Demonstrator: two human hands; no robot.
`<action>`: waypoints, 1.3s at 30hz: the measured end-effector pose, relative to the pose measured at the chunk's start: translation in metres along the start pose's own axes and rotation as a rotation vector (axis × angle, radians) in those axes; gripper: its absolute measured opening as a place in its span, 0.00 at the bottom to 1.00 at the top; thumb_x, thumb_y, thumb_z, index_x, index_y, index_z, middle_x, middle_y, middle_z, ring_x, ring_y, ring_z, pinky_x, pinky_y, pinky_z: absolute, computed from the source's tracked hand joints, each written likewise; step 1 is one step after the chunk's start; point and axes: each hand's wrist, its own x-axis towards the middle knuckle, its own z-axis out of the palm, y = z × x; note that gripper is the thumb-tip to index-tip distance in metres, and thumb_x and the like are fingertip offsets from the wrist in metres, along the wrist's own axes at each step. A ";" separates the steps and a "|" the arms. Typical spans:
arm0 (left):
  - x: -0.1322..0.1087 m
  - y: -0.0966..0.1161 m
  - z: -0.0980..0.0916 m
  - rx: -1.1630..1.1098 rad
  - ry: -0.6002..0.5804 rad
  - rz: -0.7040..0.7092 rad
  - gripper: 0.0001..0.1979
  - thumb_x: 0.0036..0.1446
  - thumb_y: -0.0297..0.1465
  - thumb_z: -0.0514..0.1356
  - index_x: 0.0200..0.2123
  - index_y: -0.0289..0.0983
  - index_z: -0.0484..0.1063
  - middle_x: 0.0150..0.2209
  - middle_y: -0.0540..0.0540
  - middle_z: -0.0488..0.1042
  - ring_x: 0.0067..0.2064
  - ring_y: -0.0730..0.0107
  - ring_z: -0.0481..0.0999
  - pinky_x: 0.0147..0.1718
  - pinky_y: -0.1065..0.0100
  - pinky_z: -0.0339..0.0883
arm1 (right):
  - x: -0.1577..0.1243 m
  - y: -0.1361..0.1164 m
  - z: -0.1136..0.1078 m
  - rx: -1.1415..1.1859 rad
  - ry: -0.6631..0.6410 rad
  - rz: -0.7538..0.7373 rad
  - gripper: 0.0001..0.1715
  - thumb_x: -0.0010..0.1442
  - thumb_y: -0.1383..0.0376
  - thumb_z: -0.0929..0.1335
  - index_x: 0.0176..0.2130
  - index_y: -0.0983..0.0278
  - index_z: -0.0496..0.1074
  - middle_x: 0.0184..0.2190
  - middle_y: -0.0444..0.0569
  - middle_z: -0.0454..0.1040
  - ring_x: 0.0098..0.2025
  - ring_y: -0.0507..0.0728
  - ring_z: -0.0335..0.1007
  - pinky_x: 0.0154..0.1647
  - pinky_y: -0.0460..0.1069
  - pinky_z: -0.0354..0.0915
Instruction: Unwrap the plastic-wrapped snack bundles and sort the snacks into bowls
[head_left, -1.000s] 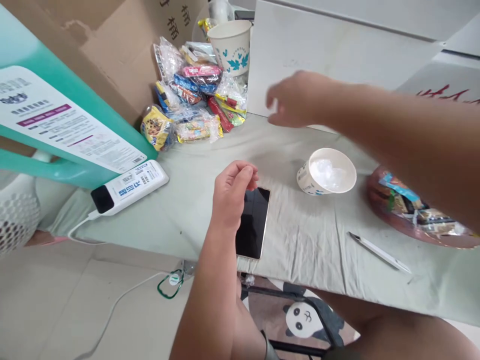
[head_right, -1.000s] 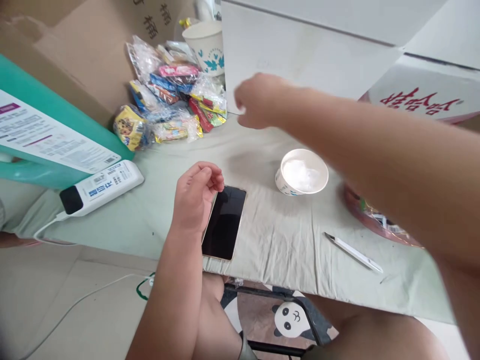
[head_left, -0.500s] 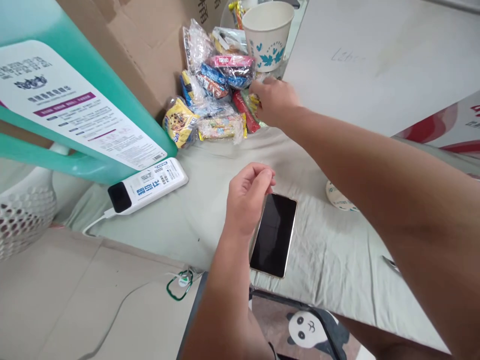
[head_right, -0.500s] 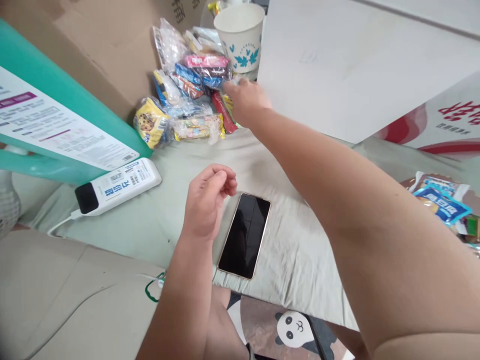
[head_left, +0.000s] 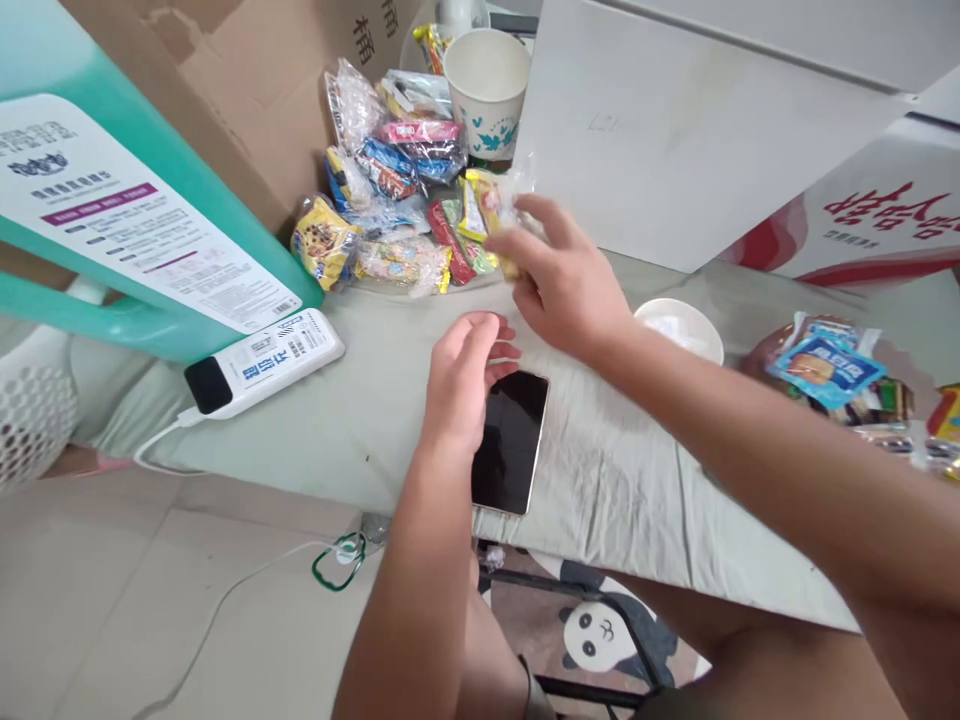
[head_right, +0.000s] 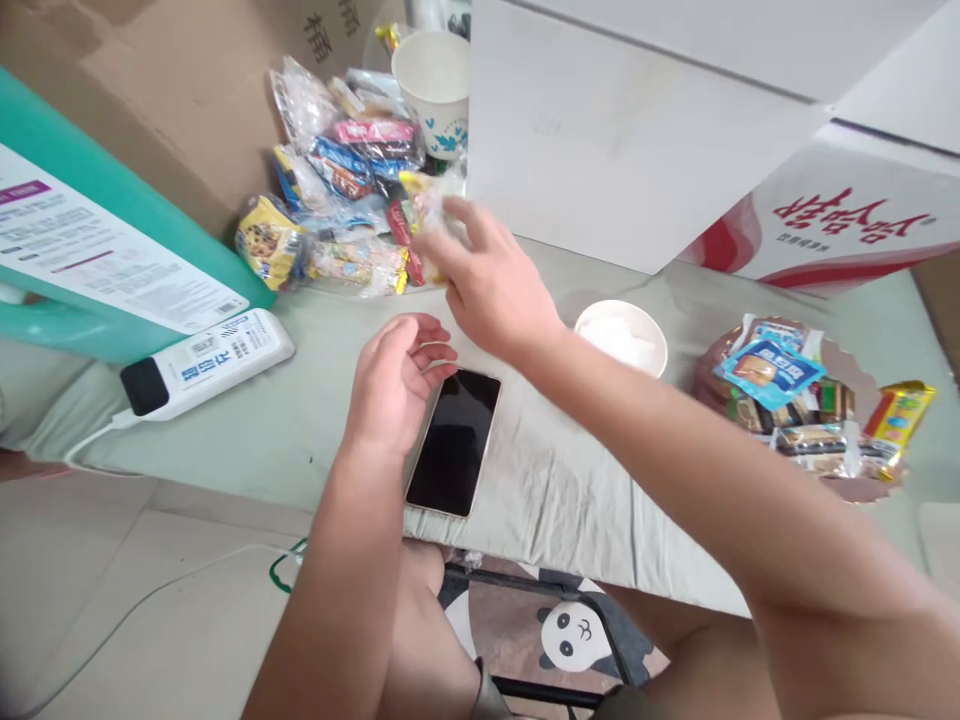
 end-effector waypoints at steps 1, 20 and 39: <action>-0.001 0.000 0.001 -0.037 -0.072 -0.040 0.20 0.55 0.49 0.69 0.39 0.40 0.75 0.40 0.45 0.79 0.38 0.67 0.80 0.35 0.67 0.76 | -0.023 -0.002 -0.003 0.020 0.035 0.005 0.31 0.66 0.73 0.61 0.61 0.51 0.73 0.63 0.54 0.70 0.69 0.66 0.65 0.60 0.60 0.72; -0.048 -0.084 0.083 0.330 -0.784 -0.265 0.53 0.49 0.24 0.71 0.73 0.61 0.53 0.48 0.48 0.77 0.35 0.69 0.78 0.35 0.67 0.76 | -0.370 0.113 0.006 -0.090 0.151 0.669 0.22 0.67 0.57 0.66 0.56 0.60 0.75 0.60 0.65 0.74 0.62 0.76 0.72 0.62 0.74 0.68; -0.049 -0.113 0.098 0.697 -0.636 0.035 0.38 0.49 0.25 0.72 0.61 0.50 0.63 0.42 0.49 0.76 0.35 0.66 0.78 0.37 0.65 0.73 | -0.287 0.057 -0.016 1.521 0.184 0.896 0.12 0.68 0.55 0.64 0.45 0.60 0.66 0.17 0.36 0.68 0.14 0.49 0.53 0.18 0.46 0.49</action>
